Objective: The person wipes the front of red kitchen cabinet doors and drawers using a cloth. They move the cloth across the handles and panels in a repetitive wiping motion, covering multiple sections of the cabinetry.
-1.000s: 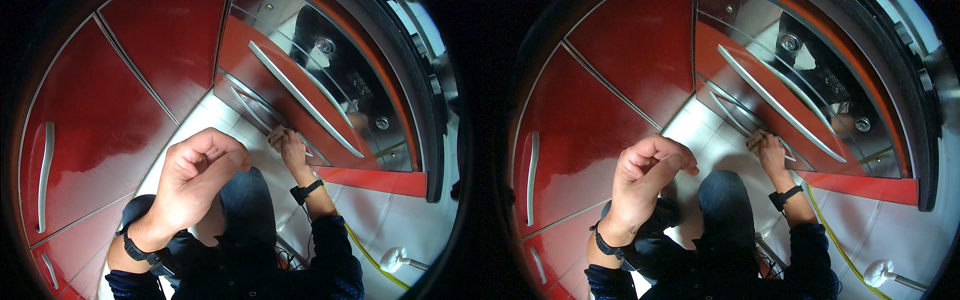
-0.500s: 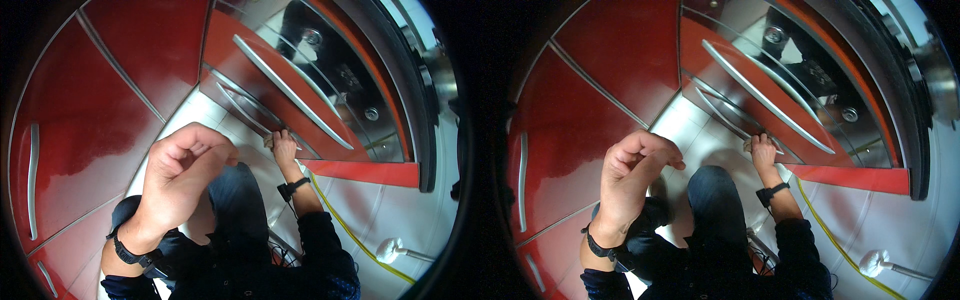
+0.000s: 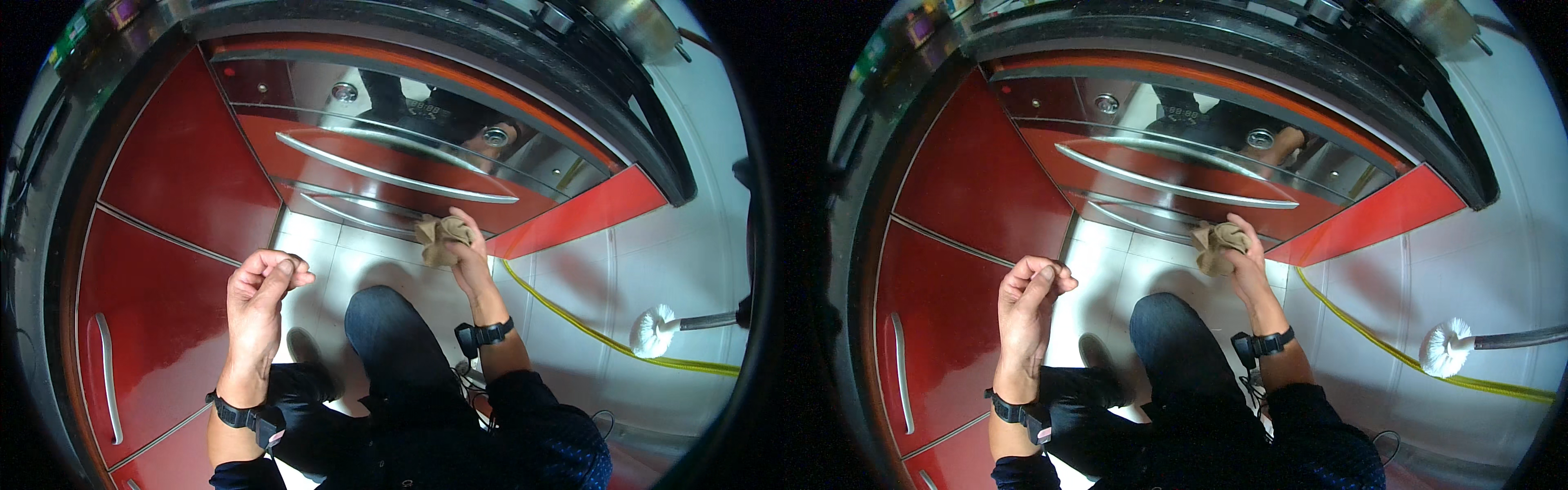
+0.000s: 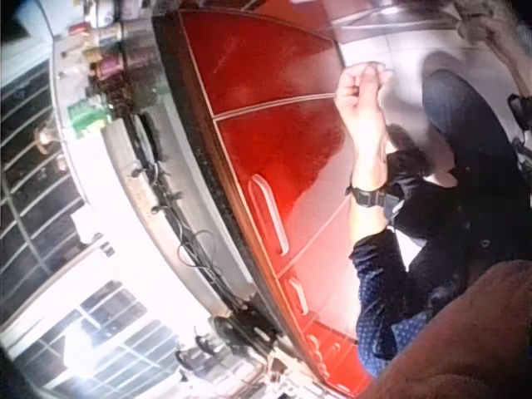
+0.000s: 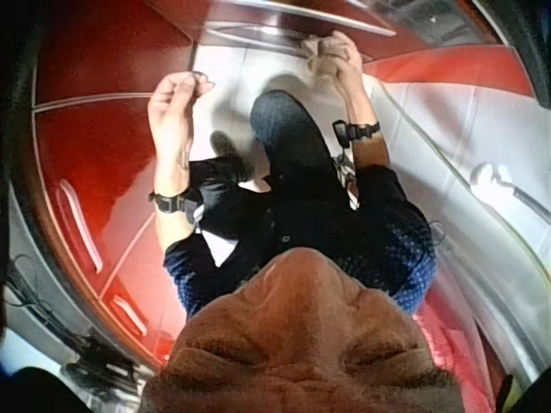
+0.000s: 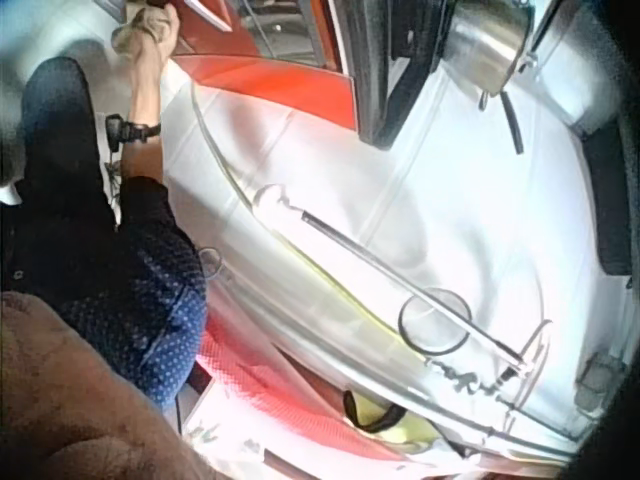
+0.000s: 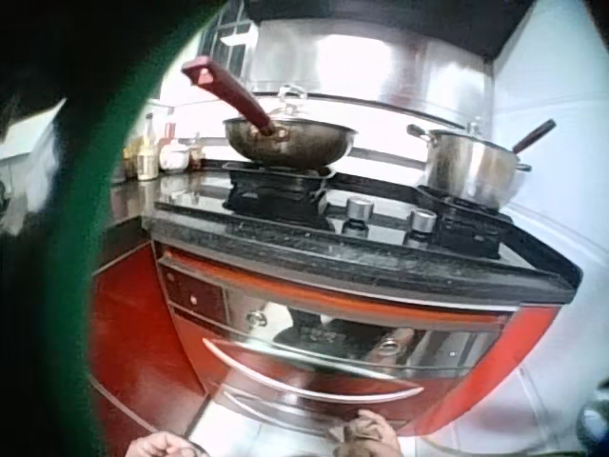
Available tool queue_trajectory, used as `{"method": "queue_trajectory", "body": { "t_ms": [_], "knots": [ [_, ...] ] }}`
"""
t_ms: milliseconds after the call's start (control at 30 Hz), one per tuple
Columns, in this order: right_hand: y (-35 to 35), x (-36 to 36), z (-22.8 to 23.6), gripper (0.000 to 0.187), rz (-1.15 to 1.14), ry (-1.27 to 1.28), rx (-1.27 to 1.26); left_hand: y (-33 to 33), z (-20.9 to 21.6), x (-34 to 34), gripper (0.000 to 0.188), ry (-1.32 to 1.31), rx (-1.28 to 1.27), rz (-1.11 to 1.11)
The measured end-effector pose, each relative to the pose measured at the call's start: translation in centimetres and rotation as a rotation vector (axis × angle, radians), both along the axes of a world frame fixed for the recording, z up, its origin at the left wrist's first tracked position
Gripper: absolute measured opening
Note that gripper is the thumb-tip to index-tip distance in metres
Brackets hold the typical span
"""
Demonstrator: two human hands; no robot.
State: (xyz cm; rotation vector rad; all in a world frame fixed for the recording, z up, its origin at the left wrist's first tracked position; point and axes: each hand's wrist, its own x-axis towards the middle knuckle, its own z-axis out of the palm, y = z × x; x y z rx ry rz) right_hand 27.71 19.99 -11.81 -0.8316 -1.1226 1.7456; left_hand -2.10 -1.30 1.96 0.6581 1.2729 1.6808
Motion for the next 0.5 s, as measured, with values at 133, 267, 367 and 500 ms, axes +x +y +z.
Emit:
{"method": "queue_trajectory", "body": {
  "t_ms": [133, 267, 367, 500],
  "knots": [
    [0.1, 2.0, 3.8, 0.053, -0.184, -0.124, 0.373, 0.3, -0.6, -0.4, 0.015, -0.006, -0.033, 0.001],
    [2.5, 4.3, 7.1, 0.050, -0.454, -1.018, 1.205, -0.1, -0.9, -0.6, 0.016, -0.002, -0.027, -0.012],
    [3.9, 4.6, 8.9, 0.047, -0.369, -1.206, 1.481, -0.9, -0.7, -0.8, 0.017, -0.001, -0.029, 0.004],
    [4.3, 1.0, 9.5, 0.049, -0.308, -1.109, 1.633, -1.5, -0.2, -0.9, 0.015, 0.008, 0.031, 0.000]
  ]
}}
